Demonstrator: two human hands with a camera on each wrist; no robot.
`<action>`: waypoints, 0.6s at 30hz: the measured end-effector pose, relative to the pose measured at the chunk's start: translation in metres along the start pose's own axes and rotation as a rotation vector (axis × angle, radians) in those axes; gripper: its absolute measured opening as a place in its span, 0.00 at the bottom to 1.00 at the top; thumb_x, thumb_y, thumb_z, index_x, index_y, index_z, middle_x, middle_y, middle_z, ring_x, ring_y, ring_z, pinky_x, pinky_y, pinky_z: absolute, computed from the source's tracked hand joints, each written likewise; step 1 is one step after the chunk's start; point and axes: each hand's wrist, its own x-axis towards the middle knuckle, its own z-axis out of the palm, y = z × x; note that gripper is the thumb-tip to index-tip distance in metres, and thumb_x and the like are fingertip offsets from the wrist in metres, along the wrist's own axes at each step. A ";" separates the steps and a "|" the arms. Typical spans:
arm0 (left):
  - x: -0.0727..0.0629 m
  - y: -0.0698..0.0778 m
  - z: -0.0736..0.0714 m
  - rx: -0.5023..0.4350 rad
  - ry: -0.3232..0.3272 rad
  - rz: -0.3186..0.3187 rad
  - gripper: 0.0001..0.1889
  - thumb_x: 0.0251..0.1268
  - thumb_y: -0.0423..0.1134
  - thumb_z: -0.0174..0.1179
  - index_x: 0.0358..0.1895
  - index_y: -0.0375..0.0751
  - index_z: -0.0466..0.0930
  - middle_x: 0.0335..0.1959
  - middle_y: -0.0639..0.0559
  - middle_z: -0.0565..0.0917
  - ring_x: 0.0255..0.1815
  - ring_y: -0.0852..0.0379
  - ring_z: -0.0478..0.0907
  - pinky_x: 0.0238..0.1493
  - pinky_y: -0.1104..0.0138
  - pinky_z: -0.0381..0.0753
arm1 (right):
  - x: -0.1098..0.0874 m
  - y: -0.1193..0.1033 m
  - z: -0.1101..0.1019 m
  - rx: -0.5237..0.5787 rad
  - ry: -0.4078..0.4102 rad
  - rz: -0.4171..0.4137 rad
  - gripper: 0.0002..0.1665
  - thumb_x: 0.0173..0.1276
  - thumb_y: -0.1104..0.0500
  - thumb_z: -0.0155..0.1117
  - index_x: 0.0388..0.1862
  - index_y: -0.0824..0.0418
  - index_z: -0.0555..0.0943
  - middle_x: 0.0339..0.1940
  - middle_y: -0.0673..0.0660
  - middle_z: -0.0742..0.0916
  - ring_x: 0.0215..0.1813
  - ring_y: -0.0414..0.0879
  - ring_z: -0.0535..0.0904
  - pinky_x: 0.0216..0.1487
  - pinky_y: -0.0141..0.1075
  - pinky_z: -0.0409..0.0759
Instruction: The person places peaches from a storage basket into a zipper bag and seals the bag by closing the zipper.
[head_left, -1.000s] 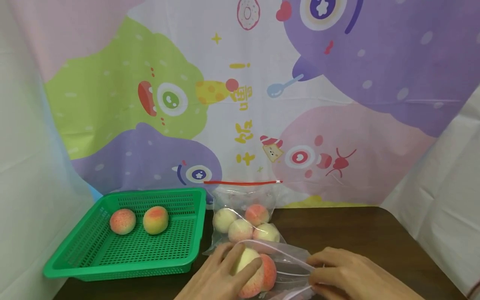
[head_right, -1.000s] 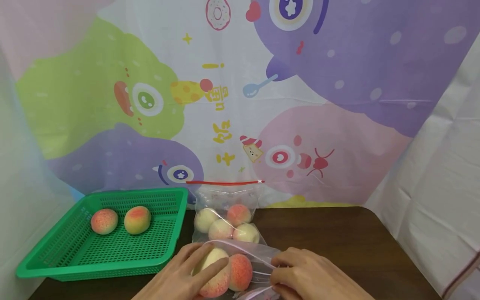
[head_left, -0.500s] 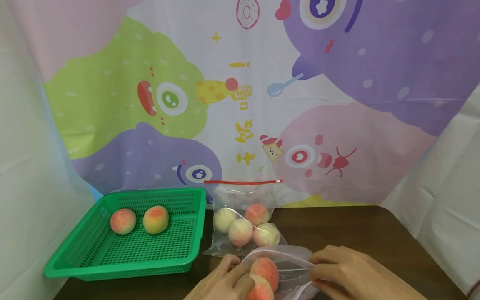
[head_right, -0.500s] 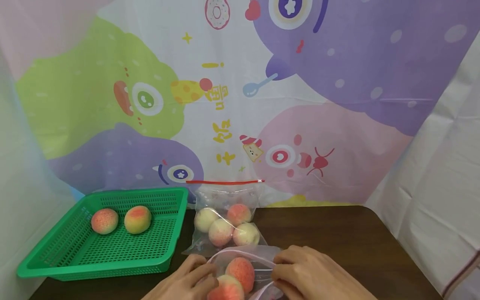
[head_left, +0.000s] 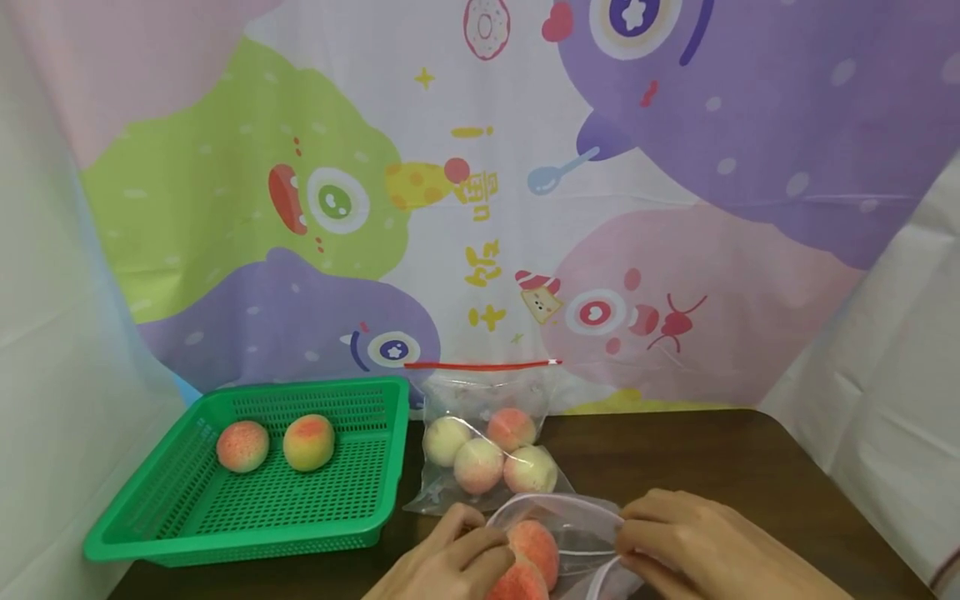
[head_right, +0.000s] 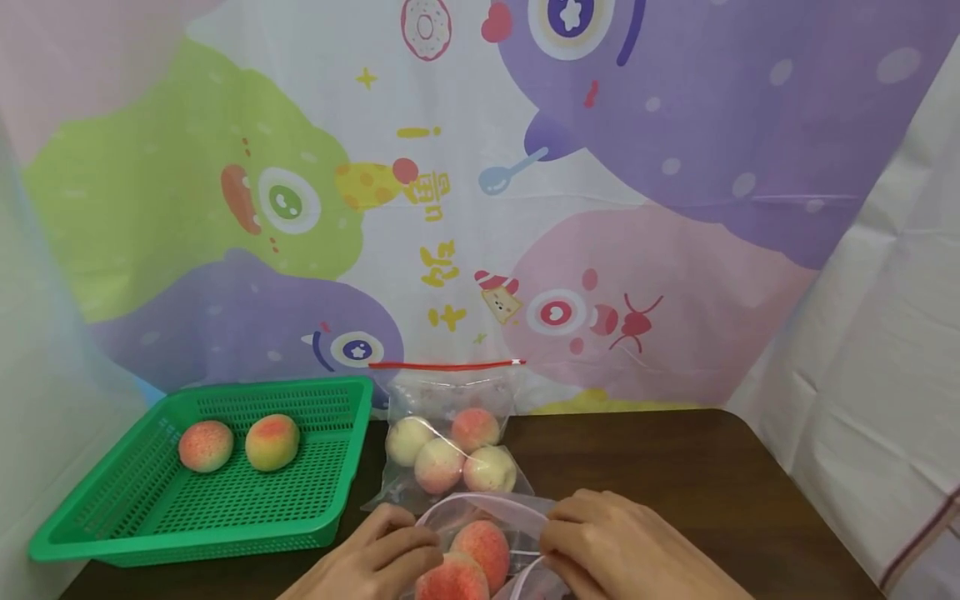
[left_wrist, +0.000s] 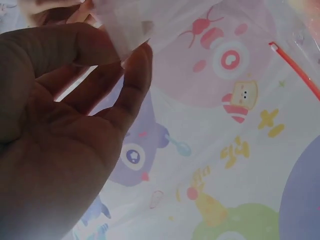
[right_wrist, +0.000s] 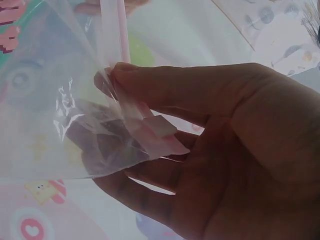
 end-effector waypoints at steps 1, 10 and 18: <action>0.000 0.000 0.000 -0.002 0.024 0.004 0.05 0.62 0.38 0.65 0.40 0.46 0.84 0.38 0.58 0.84 0.43 0.61 0.73 0.49 0.73 0.71 | 0.000 0.000 0.000 0.013 -0.008 0.011 0.07 0.66 0.56 0.70 0.39 0.44 0.81 0.38 0.35 0.80 0.38 0.30 0.74 0.38 0.22 0.74; 0.006 -0.003 -0.003 -0.035 0.264 -0.007 0.19 0.82 0.38 0.40 0.40 0.42 0.83 0.44 0.52 0.86 0.46 0.55 0.74 0.50 0.72 0.76 | -0.002 -0.009 -0.001 0.154 -0.115 0.137 0.22 0.57 0.66 0.70 0.31 0.37 0.75 0.34 0.28 0.75 0.39 0.26 0.72 0.34 0.25 0.71; 0.007 0.000 -0.011 -0.072 0.306 -0.051 0.18 0.82 0.45 0.45 0.43 0.40 0.84 0.51 0.48 0.84 0.50 0.53 0.75 0.51 0.68 0.78 | -0.003 -0.007 0.006 0.180 -0.165 0.104 0.19 0.53 0.65 0.71 0.32 0.39 0.79 0.39 0.31 0.78 0.41 0.28 0.73 0.34 0.26 0.74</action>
